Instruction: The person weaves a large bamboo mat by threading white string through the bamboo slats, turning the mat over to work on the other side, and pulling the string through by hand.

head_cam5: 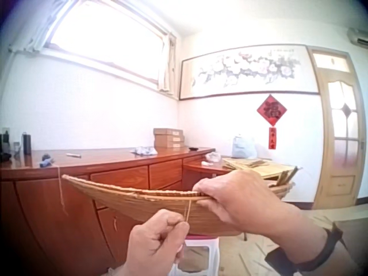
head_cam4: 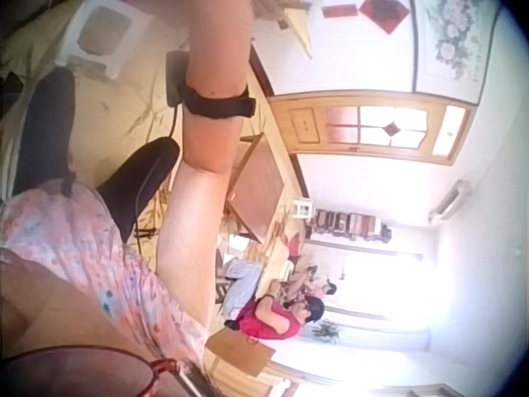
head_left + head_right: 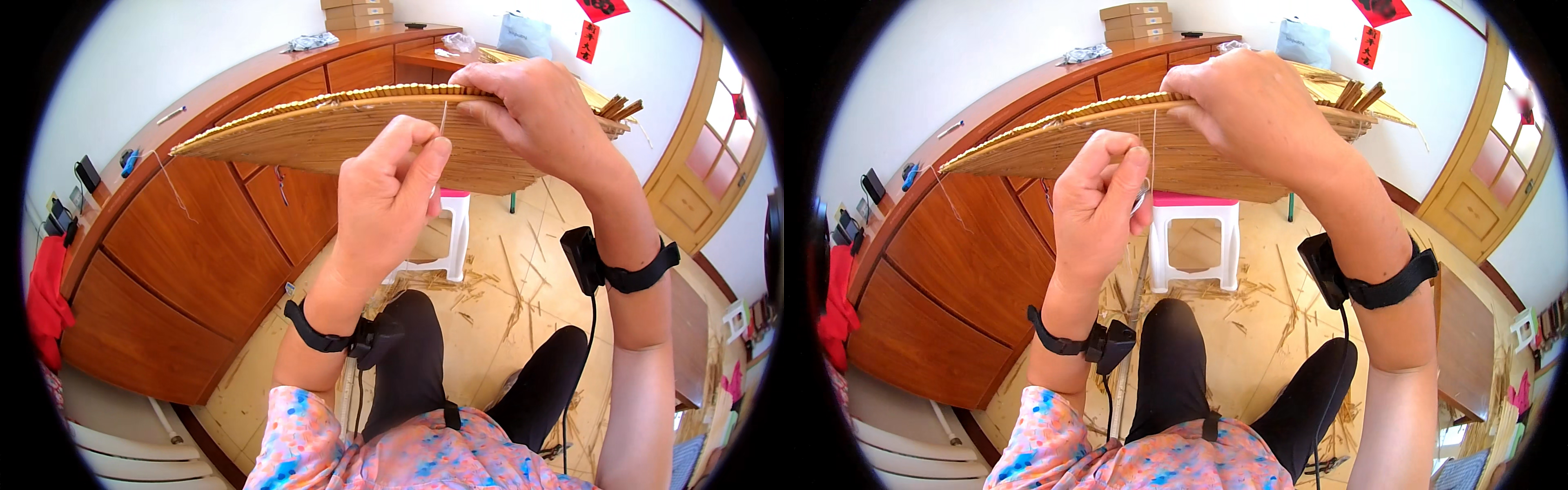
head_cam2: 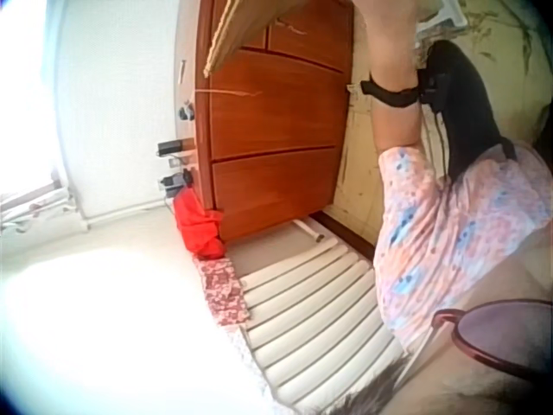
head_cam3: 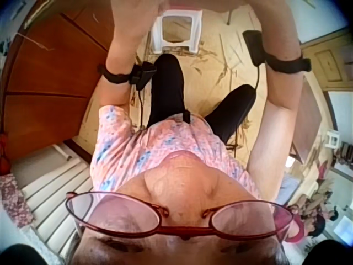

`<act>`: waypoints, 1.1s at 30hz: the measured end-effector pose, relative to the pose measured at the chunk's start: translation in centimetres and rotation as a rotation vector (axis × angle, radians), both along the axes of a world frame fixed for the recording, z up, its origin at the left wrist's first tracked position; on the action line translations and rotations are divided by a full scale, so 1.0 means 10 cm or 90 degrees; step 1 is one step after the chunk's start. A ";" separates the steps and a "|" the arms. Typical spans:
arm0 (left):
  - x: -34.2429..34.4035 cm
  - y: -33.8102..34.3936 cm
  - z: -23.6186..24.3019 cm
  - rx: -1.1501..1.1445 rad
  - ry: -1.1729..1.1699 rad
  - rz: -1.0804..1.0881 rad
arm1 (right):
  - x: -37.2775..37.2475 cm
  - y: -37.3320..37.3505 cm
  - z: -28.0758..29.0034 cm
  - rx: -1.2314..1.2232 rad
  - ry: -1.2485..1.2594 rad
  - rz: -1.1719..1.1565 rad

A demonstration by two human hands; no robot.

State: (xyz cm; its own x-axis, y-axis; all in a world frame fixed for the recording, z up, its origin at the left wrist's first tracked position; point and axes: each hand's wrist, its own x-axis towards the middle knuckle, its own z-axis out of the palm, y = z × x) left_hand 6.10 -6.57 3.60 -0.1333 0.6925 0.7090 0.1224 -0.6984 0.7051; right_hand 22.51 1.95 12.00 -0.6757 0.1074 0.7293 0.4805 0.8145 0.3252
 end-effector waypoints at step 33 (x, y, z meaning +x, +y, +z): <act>0.04 0.04 0.00 0.046 0.164 0.255 | 0.02 0.12 0.00 -0.052 0.067 0.058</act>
State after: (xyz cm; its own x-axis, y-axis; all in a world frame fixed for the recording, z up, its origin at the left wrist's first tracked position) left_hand 6.53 -6.19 3.55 -0.1935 0.5698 0.7987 0.5559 -0.6071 0.5678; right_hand 22.75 3.13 12.03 -0.6051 0.1115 0.7883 0.4321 0.8776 0.2076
